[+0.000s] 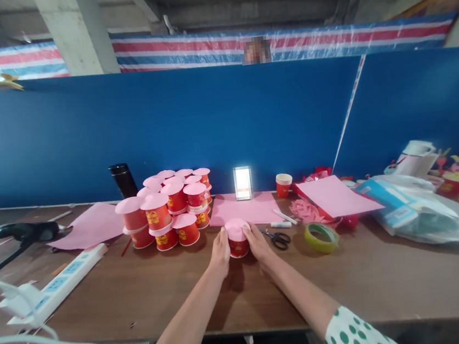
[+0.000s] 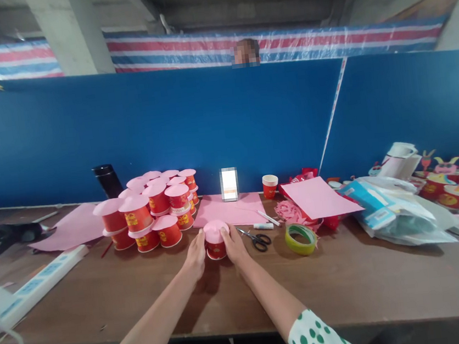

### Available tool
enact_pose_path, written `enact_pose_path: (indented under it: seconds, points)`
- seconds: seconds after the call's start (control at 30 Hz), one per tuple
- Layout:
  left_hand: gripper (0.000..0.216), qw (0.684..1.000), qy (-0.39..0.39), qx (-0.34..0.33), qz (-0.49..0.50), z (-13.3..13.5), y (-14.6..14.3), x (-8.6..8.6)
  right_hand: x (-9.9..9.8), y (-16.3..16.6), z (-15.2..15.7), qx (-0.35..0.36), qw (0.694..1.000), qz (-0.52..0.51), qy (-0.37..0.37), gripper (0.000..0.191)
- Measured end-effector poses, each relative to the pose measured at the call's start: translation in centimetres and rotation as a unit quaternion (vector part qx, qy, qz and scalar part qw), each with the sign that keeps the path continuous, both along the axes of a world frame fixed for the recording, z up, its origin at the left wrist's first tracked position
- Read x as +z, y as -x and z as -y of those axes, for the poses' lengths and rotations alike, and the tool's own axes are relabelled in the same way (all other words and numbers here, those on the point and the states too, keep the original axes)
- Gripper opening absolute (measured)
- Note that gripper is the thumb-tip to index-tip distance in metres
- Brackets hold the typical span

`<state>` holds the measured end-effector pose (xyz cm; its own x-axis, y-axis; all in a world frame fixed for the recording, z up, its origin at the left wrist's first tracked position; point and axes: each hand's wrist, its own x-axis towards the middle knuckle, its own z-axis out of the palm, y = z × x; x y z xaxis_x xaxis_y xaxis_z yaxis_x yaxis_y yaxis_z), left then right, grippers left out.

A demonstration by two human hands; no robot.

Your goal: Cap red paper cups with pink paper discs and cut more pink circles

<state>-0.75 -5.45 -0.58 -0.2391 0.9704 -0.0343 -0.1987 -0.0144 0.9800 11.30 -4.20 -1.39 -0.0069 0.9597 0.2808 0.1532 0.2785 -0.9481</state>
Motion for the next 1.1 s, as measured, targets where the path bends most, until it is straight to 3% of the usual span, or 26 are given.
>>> enact_pose_path:
  seconds: [0.23, 0.67, 0.9, 1.1]
  points:
    - [0.041, 0.999, -0.014, 0.016, -0.048, -0.47, 0.08, -0.72, 0.52, 0.2, 0.0, -0.012, 0.999, 0.026, -0.021, 0.043]
    - [0.045, 1.0, 0.001, 0.004, 0.006, -0.16, 0.39, -0.13, 1.06, 0.18, 0.17, 0.024, 0.998, -0.043, 0.034, 0.049]
    - [0.042, 0.998, -0.003, -0.035, 0.048, 0.12, 0.21, 0.1, 0.26, 0.31, 0.17, 0.006, 0.998, -0.047, 0.031, 0.046]
    - [0.04, 0.998, -0.012, -0.028, 0.047, 0.16, 0.12, 0.01, 0.46, 0.46, 0.29, -0.003, 1.0, -0.024, 0.013, 0.044]
